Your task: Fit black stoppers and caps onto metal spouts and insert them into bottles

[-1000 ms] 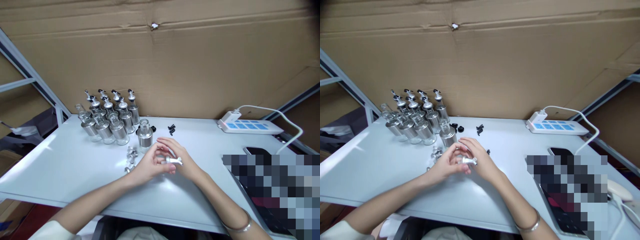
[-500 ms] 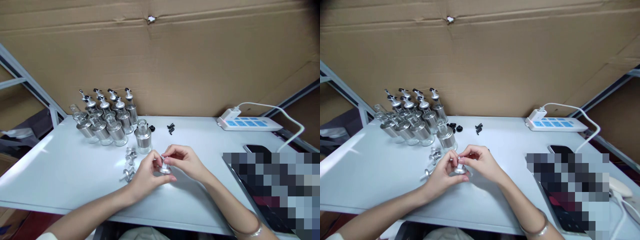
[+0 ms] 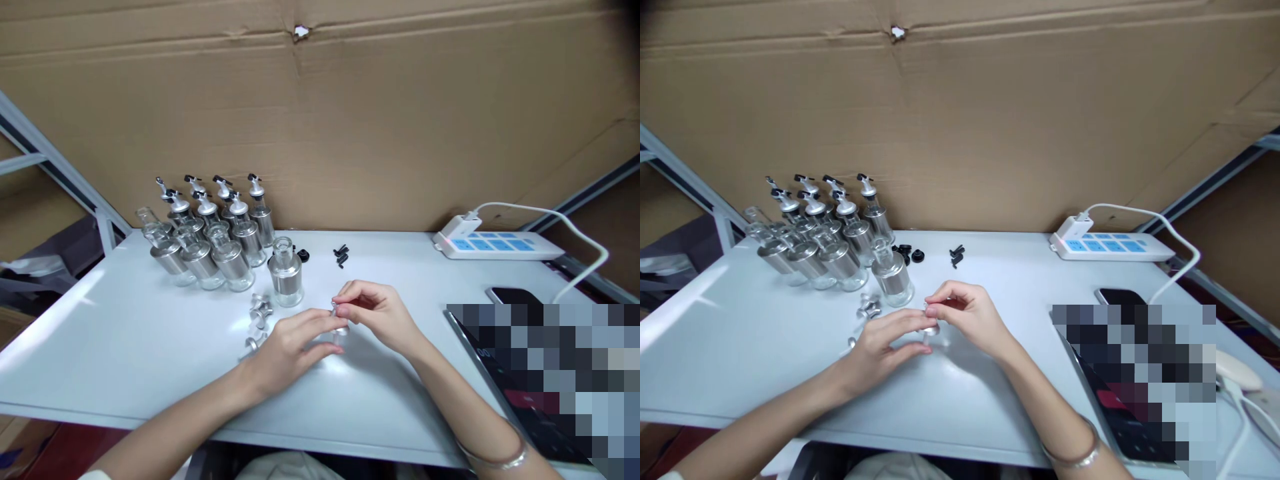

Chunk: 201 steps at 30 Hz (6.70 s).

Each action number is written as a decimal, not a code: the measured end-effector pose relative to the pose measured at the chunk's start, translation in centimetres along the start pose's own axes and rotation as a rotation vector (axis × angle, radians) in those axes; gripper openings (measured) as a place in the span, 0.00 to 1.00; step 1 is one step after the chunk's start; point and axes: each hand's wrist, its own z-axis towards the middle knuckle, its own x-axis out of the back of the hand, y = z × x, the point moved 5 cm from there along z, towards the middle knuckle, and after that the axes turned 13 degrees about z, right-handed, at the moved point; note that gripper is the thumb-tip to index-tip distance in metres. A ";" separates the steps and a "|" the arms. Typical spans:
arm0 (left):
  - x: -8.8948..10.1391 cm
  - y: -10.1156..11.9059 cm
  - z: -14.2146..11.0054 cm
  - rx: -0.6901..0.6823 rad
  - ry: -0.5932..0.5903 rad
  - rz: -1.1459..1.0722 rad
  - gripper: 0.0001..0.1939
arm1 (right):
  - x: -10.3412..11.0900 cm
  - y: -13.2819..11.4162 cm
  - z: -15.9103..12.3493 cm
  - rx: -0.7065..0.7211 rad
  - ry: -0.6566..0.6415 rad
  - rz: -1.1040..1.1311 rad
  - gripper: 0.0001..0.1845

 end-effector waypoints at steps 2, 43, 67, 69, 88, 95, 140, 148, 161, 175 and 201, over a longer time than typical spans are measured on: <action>0.0 -0.2 -0.1 0.000 -0.014 0.005 0.13 | -0.1 0.1 0.0 -0.022 -0.007 -0.002 0.16; 0.4 0.5 0.2 -0.039 0.057 0.215 0.11 | 5.1 1.4 0.5 -0.016 -0.090 -1.366 0.08; 0.8 0.7 -0.1 -0.079 0.104 0.236 0.11 | 2.4 -0.5 0.1 -0.064 0.069 0.124 0.11; 0.8 0.7 -0.1 -0.078 0.099 0.237 0.11 | 2.2 -0.5 0.2 -0.046 0.056 0.144 0.10; 0.6 1.0 0.1 -0.120 0.045 0.273 0.12 | 1.4 -0.9 0.1 -0.077 -0.031 0.124 0.06; 0.7 1.0 0.2 -0.129 0.057 0.279 0.11 | 0.9 -0.4 -0.2 -0.198 -0.076 0.281 0.13; 0.4 0.7 0.2 -0.149 0.050 0.260 0.15 | -1.2 -1.0 -0.5 -0.029 -0.184 -0.322 0.26; 0.2 0.8 0.4 -0.215 0.070 0.408 0.14 | -1.1 -1.5 -0.7 -0.006 -0.189 -0.356 0.26; -0.3 0.8 8.4 0.157 -0.295 0.868 0.18 | 1.7 -2.6 -0.8 0.153 0.071 -0.172 0.28; -5.9 -8.3 12.5 0.772 -0.608 1.053 0.18 | 1.7 -3.1 -0.9 0.209 0.038 -0.008 0.26; -2.5 0.0 2.8 0.251 -0.029 0.030 0.07 | 2.3 -3.5 -1.3 0.309 0.185 0.105 0.09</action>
